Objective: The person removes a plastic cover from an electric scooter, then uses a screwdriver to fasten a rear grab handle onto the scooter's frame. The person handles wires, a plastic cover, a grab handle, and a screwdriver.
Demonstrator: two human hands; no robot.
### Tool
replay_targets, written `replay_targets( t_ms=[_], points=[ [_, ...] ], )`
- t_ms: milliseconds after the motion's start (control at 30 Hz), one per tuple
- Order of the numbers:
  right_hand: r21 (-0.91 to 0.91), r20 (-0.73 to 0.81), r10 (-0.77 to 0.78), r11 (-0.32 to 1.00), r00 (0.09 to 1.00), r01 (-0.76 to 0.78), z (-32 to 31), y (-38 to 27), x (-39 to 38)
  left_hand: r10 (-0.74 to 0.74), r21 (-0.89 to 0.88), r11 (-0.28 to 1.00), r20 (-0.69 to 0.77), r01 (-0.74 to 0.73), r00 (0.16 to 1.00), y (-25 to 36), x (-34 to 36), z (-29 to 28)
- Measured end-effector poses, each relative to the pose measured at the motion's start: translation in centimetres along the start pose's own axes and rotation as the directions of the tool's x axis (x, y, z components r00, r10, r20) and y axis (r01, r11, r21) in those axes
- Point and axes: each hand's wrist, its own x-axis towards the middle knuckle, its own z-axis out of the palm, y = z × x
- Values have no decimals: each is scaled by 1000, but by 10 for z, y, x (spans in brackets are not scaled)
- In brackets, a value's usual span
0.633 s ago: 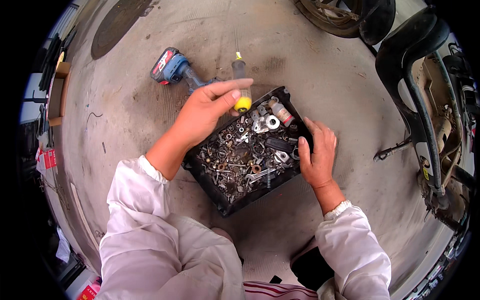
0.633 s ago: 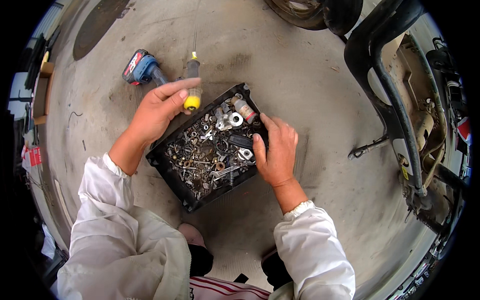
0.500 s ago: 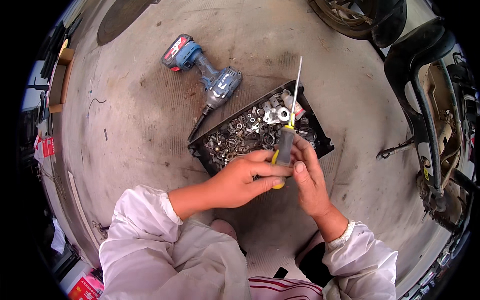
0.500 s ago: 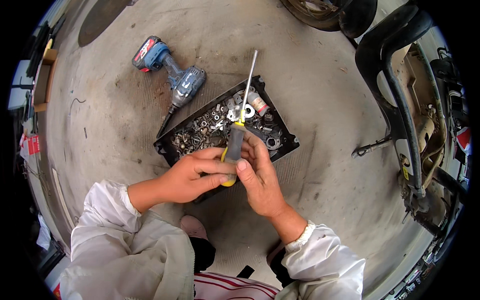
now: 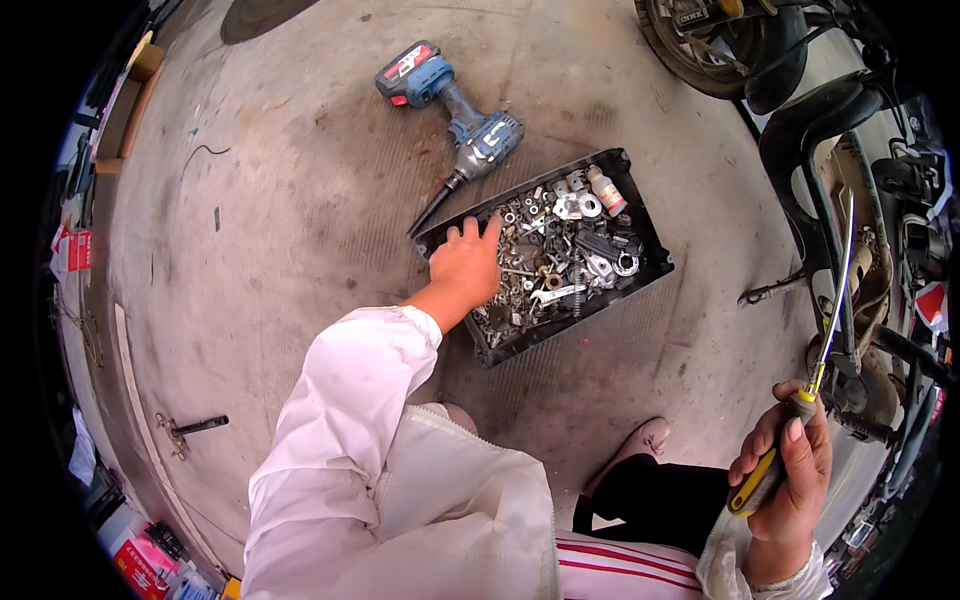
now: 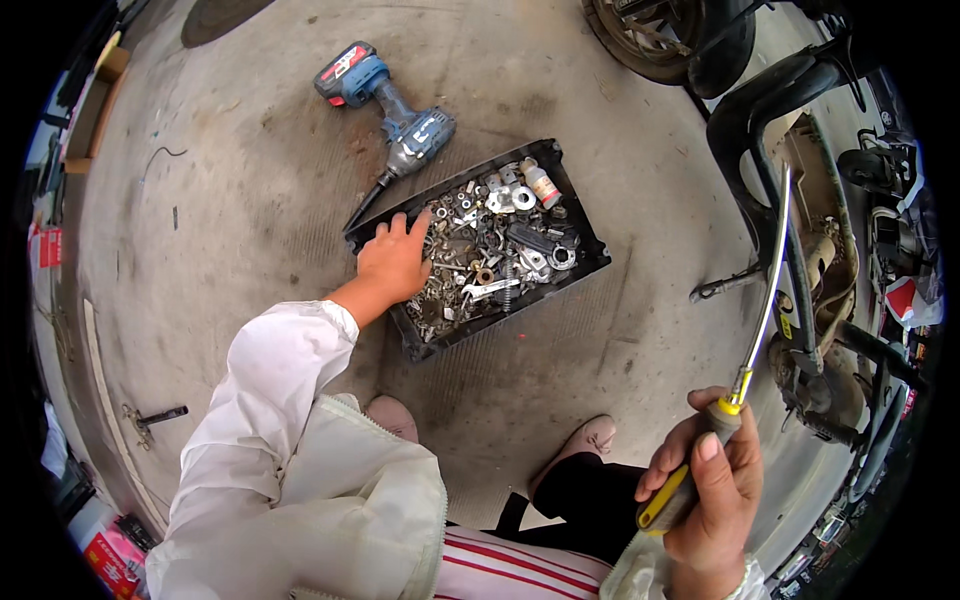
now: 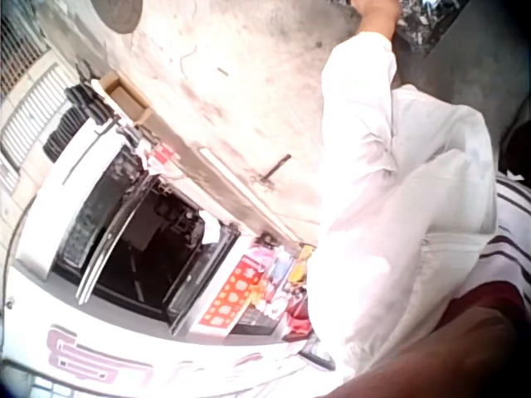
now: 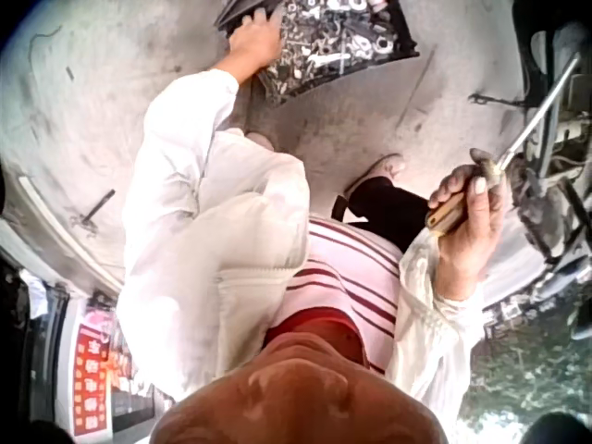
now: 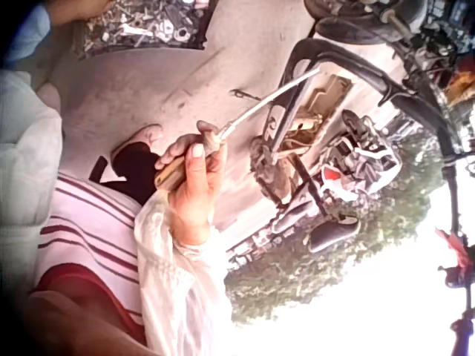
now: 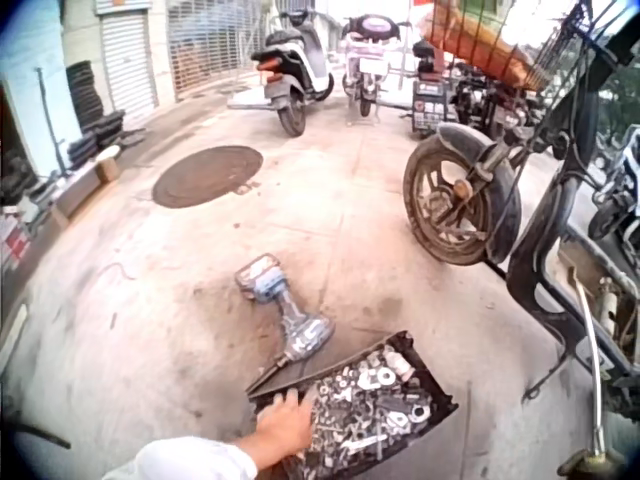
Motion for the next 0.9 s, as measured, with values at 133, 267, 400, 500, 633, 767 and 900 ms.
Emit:
replay_targets(
  t_ms=[133, 267, 400, 500, 633, 767, 900],
  points=[
    [64, -30, -16, 998, 999, 18, 3, 10, -1, 173, 53, 982, 115, -180, 978, 13, -15, 16],
    [27, 9, 46, 999, 999, -46, -10, 7, -1, 273, -16, 961, 172, -275, 946, 34, -43, 34],
    [91, -41, 24, 996, 999, -20, -9, 4, -11, 394, -198, 912, 176, -360, 902, 34, -62, 47],
    [49, -25, 3, 999, 1000, -1, -11, 3, -16, 394, -223, 912, 239, -345, 887, 27, -64, 41],
    [61, -52, 6, 998, 999, -3, -17, 3, -19, 244, 44, 966, 175, -255, 954, 26, -61, 17],
    [48, -75, 9, 999, 997, -6, -16, 3, -19, 93, 412, 902, 106, -128, 990, 14, -48, 23],
    [47, -91, 28, 999, 995, -24, -14, 6, -17, 224, 157, 953, 212, -259, 951, 20, -56, 38]
  ],
)
